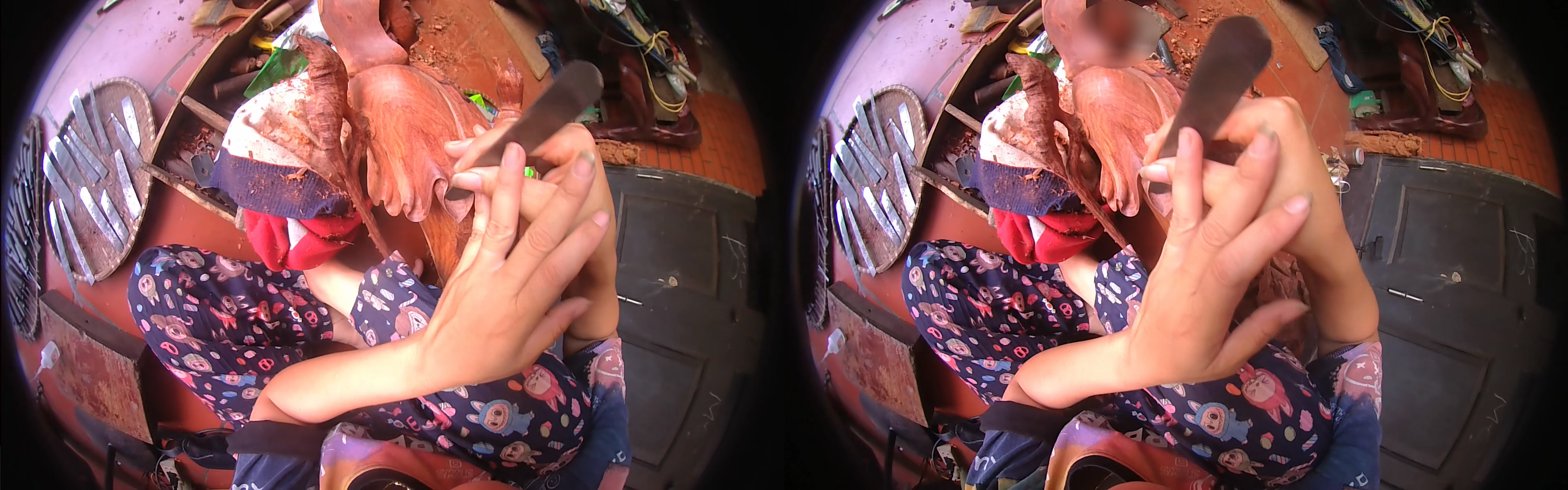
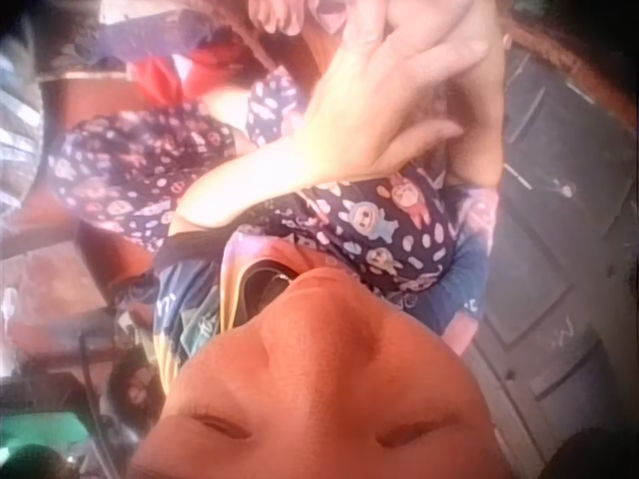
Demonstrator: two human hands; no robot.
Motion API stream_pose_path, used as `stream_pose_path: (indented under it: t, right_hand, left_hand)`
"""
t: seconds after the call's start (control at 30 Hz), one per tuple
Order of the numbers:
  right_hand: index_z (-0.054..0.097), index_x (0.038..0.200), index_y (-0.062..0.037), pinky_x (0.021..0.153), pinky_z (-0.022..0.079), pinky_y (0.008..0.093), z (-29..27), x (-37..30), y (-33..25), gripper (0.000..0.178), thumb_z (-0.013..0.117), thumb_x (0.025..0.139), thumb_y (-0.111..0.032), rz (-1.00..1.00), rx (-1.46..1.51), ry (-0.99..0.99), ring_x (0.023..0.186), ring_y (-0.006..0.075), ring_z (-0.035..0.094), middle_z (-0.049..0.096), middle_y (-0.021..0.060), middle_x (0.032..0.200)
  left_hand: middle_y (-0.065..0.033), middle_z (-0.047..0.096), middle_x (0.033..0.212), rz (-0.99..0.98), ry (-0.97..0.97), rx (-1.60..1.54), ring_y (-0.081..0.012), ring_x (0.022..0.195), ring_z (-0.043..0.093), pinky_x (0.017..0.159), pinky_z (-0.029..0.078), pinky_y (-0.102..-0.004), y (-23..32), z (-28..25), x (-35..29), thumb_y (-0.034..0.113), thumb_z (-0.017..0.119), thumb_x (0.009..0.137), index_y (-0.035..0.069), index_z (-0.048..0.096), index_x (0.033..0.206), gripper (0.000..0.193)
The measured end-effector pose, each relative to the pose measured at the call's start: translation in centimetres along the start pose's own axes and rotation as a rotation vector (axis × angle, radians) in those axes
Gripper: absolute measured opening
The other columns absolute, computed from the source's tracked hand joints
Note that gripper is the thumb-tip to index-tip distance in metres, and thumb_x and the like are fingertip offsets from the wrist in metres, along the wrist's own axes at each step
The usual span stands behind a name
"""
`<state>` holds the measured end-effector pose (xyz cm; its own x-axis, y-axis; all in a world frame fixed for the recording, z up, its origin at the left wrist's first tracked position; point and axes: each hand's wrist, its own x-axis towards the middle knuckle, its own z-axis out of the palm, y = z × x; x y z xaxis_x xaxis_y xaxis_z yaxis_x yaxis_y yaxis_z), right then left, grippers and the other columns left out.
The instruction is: The person is carving a wooden sculpture using various chisels and tools. They are seated on the floor, holding the sculpture with one hand and using the other to carefully shape and refine the details.
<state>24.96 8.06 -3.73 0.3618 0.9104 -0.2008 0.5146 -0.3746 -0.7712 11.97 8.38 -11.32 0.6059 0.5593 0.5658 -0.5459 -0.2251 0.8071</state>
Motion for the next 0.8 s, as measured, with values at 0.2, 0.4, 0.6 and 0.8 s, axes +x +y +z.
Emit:
stream_pose_path:
  t: [0.2, 0.4, 0.6, 0.8]
  right_hand:
    - [0.076, 0.088, 0.0027, 0.074, 0.056, 0.0307, -0.6, 0.0, -0.5, 0.015, 0.075, 0.077, -0.008, -0.049, -0.047, -0.071, 0.086, 0.018, 0.071, 0.075, 0.0125, 0.089]
    - [0.077, 0.09, 0.0027, 0.074, 0.056, 0.0314, -1.4, -1.2, -1.1, 0.014, 0.072, 0.077, 0.004, -0.131, 0.101, -0.027, 0.087, 0.0211, 0.071, 0.074, 0.0127, 0.09]
    - [0.075, 0.097, 0.0029, 0.069, 0.052, 0.0284, -1.9, -1.6, -2.1, 0.021, 0.071, 0.078, 0.011, -0.198, 0.03, -0.047, 0.081, 0.0165, 0.067, 0.072, 0.0123, 0.09]
    - [0.067, 0.087, 0.0011, 0.084, 0.052, 0.033, -1.1, -1.8, -1.2, 0.008, 0.066, 0.081, 0.007, -0.088, 0.193, 0.099, 0.093, 0.019, 0.067, 0.067, 0.0079, 0.092]
  left_hand:
    - [-0.0204, 0.02, 0.163, -0.045, -0.079, 0.021, -0.0563, 0.148, 0.009, 0.115, 0.019, -0.0684, 0.6, -0.5, -0.1, 0.016, 0.073, 0.08, 0.004, 0.045, 0.146, 0.072]
    - [-0.0176, 0.024, 0.163, 0.009, -0.167, 0.029, -0.0489, 0.15, 0.011, 0.119, 0.011, -0.0636, 1.6, 0.1, -1.2, 0.027, 0.07, 0.085, 0.007, 0.043, 0.148, 0.072]
    - [-0.0218, 0.037, 0.156, 0.0, -0.242, -0.018, -0.0586, 0.145, 0.014, 0.116, 0.017, -0.0677, 2.8, -1.0, -2.2, 0.032, 0.08, 0.078, 0.012, 0.056, 0.139, 0.069]
    - [-0.022, 0.028, 0.161, -0.156, -0.118, -0.173, -0.0657, 0.143, 0.001, 0.116, 0.017, -0.0666, 3.4, -0.9, -3.1, 0.021, 0.08, 0.081, 0.009, 0.049, 0.145, 0.072]
